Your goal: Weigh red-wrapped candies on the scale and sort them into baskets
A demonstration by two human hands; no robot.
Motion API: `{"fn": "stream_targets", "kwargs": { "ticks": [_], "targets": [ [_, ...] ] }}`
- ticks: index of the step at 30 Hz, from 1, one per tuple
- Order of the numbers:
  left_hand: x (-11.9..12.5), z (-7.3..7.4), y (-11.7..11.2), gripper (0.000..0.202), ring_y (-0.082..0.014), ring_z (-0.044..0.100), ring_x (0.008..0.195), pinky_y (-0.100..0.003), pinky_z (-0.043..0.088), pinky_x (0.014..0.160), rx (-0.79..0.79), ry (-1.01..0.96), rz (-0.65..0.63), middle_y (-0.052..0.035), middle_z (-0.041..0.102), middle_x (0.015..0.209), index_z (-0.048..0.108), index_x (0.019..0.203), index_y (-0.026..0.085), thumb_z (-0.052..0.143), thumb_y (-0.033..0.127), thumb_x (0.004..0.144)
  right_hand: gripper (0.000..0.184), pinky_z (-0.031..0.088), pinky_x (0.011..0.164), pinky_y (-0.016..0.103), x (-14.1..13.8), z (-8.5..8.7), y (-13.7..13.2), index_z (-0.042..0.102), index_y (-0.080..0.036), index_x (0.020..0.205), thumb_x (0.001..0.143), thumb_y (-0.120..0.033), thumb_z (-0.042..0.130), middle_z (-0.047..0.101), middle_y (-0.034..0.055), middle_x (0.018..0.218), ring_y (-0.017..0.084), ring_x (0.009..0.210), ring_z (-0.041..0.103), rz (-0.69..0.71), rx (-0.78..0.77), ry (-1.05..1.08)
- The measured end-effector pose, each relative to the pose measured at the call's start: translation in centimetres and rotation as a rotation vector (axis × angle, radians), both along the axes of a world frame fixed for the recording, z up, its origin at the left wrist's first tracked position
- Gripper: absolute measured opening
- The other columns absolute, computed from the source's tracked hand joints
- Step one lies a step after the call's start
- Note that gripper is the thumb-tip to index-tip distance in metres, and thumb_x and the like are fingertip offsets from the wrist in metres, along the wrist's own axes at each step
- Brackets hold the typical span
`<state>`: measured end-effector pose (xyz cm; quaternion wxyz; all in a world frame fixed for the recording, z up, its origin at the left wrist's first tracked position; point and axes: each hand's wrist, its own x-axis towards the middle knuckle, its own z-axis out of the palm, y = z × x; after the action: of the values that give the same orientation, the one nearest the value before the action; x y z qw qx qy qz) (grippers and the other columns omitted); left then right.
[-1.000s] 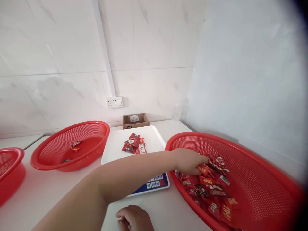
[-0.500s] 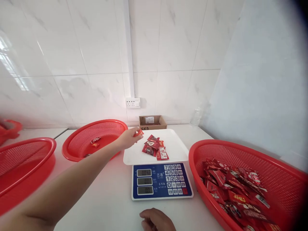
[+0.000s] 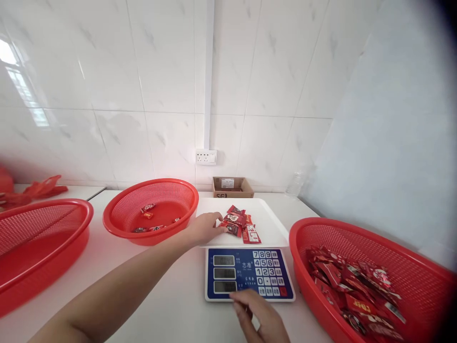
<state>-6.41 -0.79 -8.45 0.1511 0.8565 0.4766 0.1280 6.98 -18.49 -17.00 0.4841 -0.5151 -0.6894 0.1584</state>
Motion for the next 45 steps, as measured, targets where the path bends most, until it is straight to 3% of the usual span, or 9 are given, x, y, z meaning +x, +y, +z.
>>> {"fn": "stream_targets", "kwargs": {
  "ticks": [4, 7, 14, 20, 23, 29, 34, 38, 45],
  "targets": [
    [-0.6, -0.3, -0.2, 0.036, -0.0218, 0.059, 0.085, -0.028, 0.042, 0.064, 0.043, 0.024, 0.014, -0.0052, 0.063, 0.095, 0.059, 0.101, 0.022, 0.052, 0.046, 0.074, 0.022, 0.051, 0.076, 0.031, 1.7, 4.2, 2.8, 0.062, -0.022, 0.097, 0.086, -0.030, 0.044, 0.067, 0.0067, 0.095, 0.019, 0.088, 0.061, -0.132, 0.074, -0.218],
    [-0.7, -0.4, -0.5, 0.029, -0.0226, 0.060, 0.085, -0.029, 0.043, 0.066, 0.066, 0.031, 0.024, -0.0065, 0.063, 0.093, 0.061, 0.088, 0.020, 0.052, 0.044, 0.074, 0.026, 0.046, 0.086, 0.040, 2.4, 5.8, 5.4, 0.061, -0.019, 0.103, 0.085, -0.029, 0.044, 0.065, 0.0082, 0.104, 0.023, 0.099, 0.057, -0.193, 0.089, -0.398],
    [0.3, -0.6, -2.1, 0.025, -0.0238, 0.061, 0.080, -0.029, 0.044, 0.061, 0.060, -0.047, -0.004, -0.0063, 0.065, 0.084, 0.058, 0.085, 0.019, 0.055, 0.041, 0.073, 0.033, 0.034, 0.095, 0.051, 2.2, 5.5, 9.2, 0.063, -0.021, 0.109, 0.087, -0.025, 0.038, 0.062, 0.0044, 0.118, 0.028, 0.118, 0.044, -0.266, -0.082, -0.665],
    [0.6, -0.9, -2.8, 0.028, -0.0187, 0.063, 0.072, -0.024, 0.044, 0.055, 0.017, -0.207, -0.069, -0.0006, 0.066, 0.078, 0.051, 0.103, 0.022, 0.049, 0.035, 0.078, 0.035, 0.038, 0.094, 0.041, 2.5, 5.6, 10.4, 0.061, -0.019, 0.110, 0.087, -0.021, 0.036, 0.062, 0.0084, 0.115, 0.023, 0.110, 0.051, -0.216, -0.134, -0.653],
    [0.2, -1.1, -3.2, 0.026, -0.0162, 0.063, 0.073, -0.023, 0.047, 0.058, -0.004, -0.278, -0.140, 0.0017, 0.066, 0.080, 0.052, 0.104, 0.025, 0.047, 0.033, 0.079, 0.041, 0.040, 0.093, 0.038, 2.7, 6.2, 10.7, 0.050, -0.014, 0.123, 0.087, -0.022, 0.032, 0.057, 0.0117, 0.121, 0.022, 0.112, 0.051, -0.232, -0.154, -0.574],
    [-2.5, -1.1, -4.4, 0.034, -0.0193, 0.055, 0.104, -0.032, 0.046, 0.085, 0.091, -0.378, -0.131, -0.0029, 0.060, 0.111, 0.051, 0.112, 0.026, 0.048, 0.022, 0.079, 0.065, 0.024, 0.103, 0.050, 2.0, 7.2, 12.6, 0.028, -0.023, 0.139, 0.081, -0.050, 0.044, 0.029, 0.0101, 0.144, 0.028, 0.134, 0.017, -0.294, -0.278, -0.626],
    [-6.4, -1.0, -4.8, 0.033, -0.0235, 0.049, 0.113, -0.042, 0.041, 0.093, 0.187, -0.401, -0.057, -0.0072, 0.056, 0.117, 0.050, 0.115, 0.023, 0.048, 0.024, 0.082, 0.090, 0.010, 0.100, 0.063, 2.0, 7.4, 15.1, 0.015, -0.032, 0.142, 0.067, -0.065, 0.053, 0.004, 0.0073, 0.151, 0.032, 0.136, -0.003, -0.180, -0.470, -0.761],
    [-10.0, -1.8, -5.6, 0.027, -0.0225, 0.049, 0.113, -0.040, 0.043, 0.091, 0.342, -0.433, -0.013, -0.0050, 0.058, 0.115, 0.053, 0.110, 0.025, 0.047, 0.022, 0.084, 0.076, 0.018, 0.102, 0.054, 2.5, 7.2, 16.1, 0.028, -0.030, 0.139, 0.073, -0.064, 0.046, 0.014, 0.0051, 0.150, 0.032, 0.135, 0.006, -0.133, -0.479, -0.800],
    [-13.7, -4.0, -8.0, 0.015, -0.0155, 0.060, 0.092, -0.029, 0.048, 0.081, 0.640, -0.641, 0.041, -0.0019, 0.065, 0.087, 0.056, 0.092, 0.023, 0.046, 0.015, 0.085, 0.056, 0.032, 0.098, 0.040, 2.6, 6.7, 16.3, 0.055, -0.023, 0.121, 0.079, -0.057, 0.043, 0.045, 0.0059, 0.133, 0.027, 0.121, 0.036, -0.182, -0.259, -0.776]
  ]
}}
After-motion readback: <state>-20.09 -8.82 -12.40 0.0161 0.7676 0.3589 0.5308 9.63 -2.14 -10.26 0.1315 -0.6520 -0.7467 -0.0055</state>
